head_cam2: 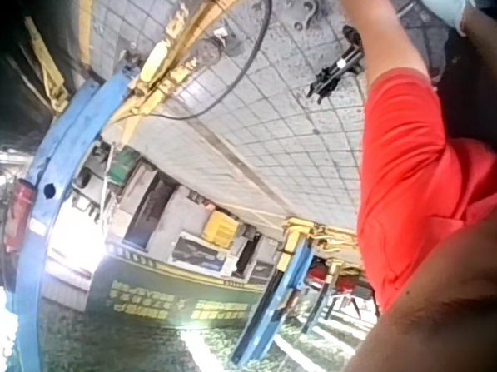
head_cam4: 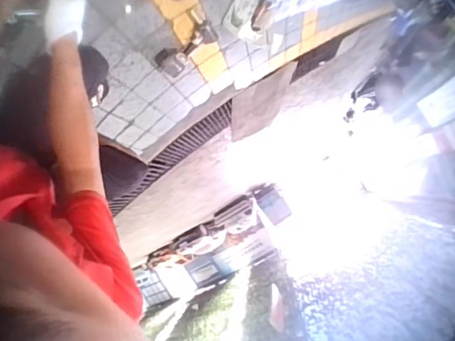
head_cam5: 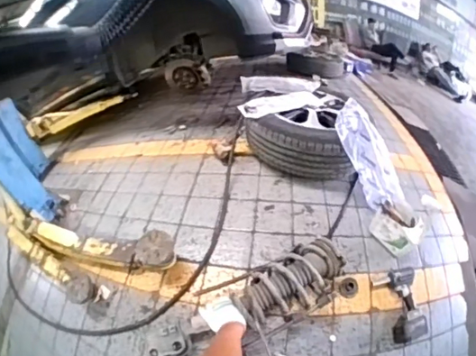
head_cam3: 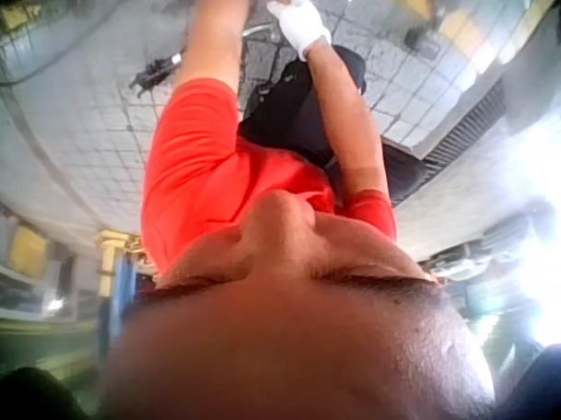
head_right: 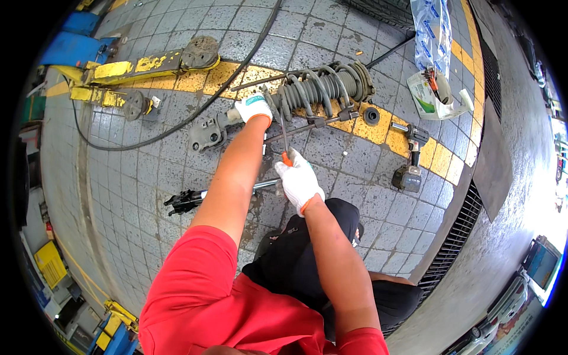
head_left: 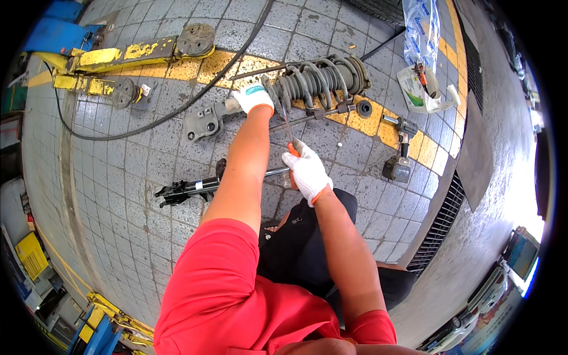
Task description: The person sits on the floor and uses a screwdriver to pry and separate a coil spring from a shock absorber assembly. They then scrape the spring perch with the screwdriver and set the parts aside.
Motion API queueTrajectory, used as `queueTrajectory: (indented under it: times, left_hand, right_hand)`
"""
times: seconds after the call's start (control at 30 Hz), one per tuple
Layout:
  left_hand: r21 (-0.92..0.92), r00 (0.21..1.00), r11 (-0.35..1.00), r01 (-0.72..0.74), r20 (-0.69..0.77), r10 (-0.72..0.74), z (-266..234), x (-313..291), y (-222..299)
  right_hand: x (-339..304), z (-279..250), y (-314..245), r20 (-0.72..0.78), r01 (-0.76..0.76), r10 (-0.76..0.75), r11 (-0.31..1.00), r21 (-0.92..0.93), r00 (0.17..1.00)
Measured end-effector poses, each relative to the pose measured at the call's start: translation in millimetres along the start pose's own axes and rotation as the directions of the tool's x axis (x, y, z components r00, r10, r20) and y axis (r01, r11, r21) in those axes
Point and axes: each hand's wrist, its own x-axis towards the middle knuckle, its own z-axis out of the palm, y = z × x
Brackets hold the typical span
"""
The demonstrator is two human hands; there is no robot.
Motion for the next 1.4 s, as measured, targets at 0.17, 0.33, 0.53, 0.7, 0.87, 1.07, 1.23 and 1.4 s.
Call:
queueTrajectory:
  times: [0.17, 0.33, 0.53, 0.7, 0.87, 1.07, 1.23, 1.4]
  left_hand:
    - [-0.067, 1.0, 0.998, -0.021, 0.004, 0.021, -12.5, -1.6, 1.6]
    - [-0.012, 0.994, 0.998, -0.062, -0.096, 0.061, -17.1, -3.5, 3.4]
    - [-0.002, 0.998, 0.998, -0.063, 0.02, 0.063, -29.2, -3.2, 4.5]
    - [-0.001, 0.987, 0.994, -0.109, 0.117, 0.108, -37.3, 7.5, -1.1]
    - [-0.001, 0.986, 0.988, -0.157, 0.059, 0.157, -24.8, 9.2, -8.1]
    - [-0.04, 0.972, 0.974, -0.223, 0.07, 0.226, -33.2, -9.7, -12.0]
    - [-0.152, 0.968, 0.965, -0.212, 0.1, 0.229, -19.5, 1.3, -19.8]
    - [-0.117, 0.966, 0.963, -0.243, 0.059, 0.251, -23.7, 3.2, -10.3]
  right_hand:
    - [28.4, 34.5, 5.1, -0.126, 0.126, -0.106, 0.979, 0.158, 0.986]
    - [36.4, 57.9, 9.9, -0.22, 0.217, -0.17, 0.953, 0.21, 0.961]
    - [40.8, 70.2, 15.7, -0.185, 0.161, -0.096, 0.91, 0.381, 0.978]
    - [44.4, 81.6, 2.4, -0.241, 0.256, -0.18, 0.906, 0.337, 0.954]
    - [29.4, 92.3, -17.0, -0.22, 0.201, -0.121, 0.899, 0.39, 0.968]
    - [59.1, 96.1, -7.2, -0.222, 0.296, -0.22, 0.86, 0.416, 0.95]
    - [50.5, 71.3, -4.6, -0.173, 0.234, -0.2, 0.95, 0.206, 0.964]
    - [45.7, 62.4, 17.7, -0.166, 0.231, -0.209, 0.965, 0.127, 0.964]
